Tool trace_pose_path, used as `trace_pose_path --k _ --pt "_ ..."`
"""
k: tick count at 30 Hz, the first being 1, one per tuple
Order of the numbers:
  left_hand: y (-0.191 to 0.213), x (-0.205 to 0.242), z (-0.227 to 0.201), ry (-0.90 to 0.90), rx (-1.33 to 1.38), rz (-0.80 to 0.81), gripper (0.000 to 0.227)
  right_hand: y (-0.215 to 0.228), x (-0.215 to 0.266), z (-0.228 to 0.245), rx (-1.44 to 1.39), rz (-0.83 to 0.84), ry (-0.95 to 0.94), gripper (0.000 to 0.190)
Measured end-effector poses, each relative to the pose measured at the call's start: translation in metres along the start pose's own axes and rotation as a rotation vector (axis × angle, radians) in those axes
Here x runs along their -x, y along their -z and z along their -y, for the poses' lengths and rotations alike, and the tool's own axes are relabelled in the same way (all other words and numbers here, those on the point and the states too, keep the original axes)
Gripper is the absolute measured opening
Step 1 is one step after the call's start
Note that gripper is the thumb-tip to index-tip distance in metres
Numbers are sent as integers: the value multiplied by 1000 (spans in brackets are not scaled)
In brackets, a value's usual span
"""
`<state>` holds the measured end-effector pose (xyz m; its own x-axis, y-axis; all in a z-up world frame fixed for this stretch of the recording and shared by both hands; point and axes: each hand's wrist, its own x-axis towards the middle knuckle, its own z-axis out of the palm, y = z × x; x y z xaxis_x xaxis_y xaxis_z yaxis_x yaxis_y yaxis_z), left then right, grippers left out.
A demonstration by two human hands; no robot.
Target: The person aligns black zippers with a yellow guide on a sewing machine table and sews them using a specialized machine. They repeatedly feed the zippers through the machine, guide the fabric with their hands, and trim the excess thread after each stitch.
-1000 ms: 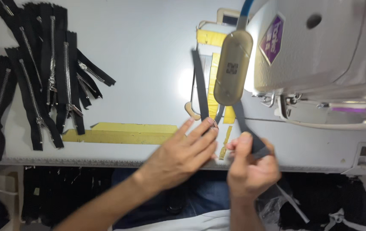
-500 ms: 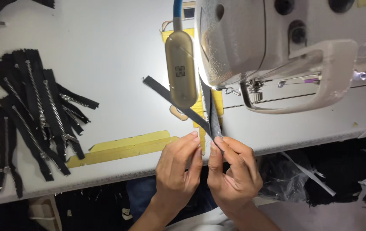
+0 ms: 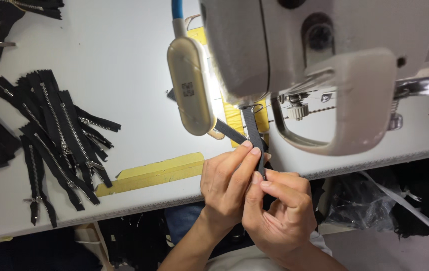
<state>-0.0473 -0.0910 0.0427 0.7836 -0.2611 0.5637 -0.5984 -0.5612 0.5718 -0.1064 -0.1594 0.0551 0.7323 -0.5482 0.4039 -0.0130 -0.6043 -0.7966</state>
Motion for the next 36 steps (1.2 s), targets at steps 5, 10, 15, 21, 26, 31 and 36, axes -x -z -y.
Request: trace_pose_path --k 5,10,15,21,26,31,36 --pt "-3 1 3 -2 35 -33 24 3 0 -5 -8 8 -34 29" --pt "2 3 3 181 232 -94 26 21 -1 -8 -178 189 -122 30" --pt "10 8 7 284 403 -135 31 28 -15 -15 -44 196 -113 19" --pt "22 13 14 174 281 -114 24 19 -49 -14 183 280 172 22" --pt "31 11 23 -34 180 -27 20 17 -86 -13 241 457 560 33" --pt "28 -4 27 -205 100 -142 12 13 -98 -15 321 571 771 29" --pt "37 -4 29 -197 168 -70 13 7 -108 -7 264 576 867 25"
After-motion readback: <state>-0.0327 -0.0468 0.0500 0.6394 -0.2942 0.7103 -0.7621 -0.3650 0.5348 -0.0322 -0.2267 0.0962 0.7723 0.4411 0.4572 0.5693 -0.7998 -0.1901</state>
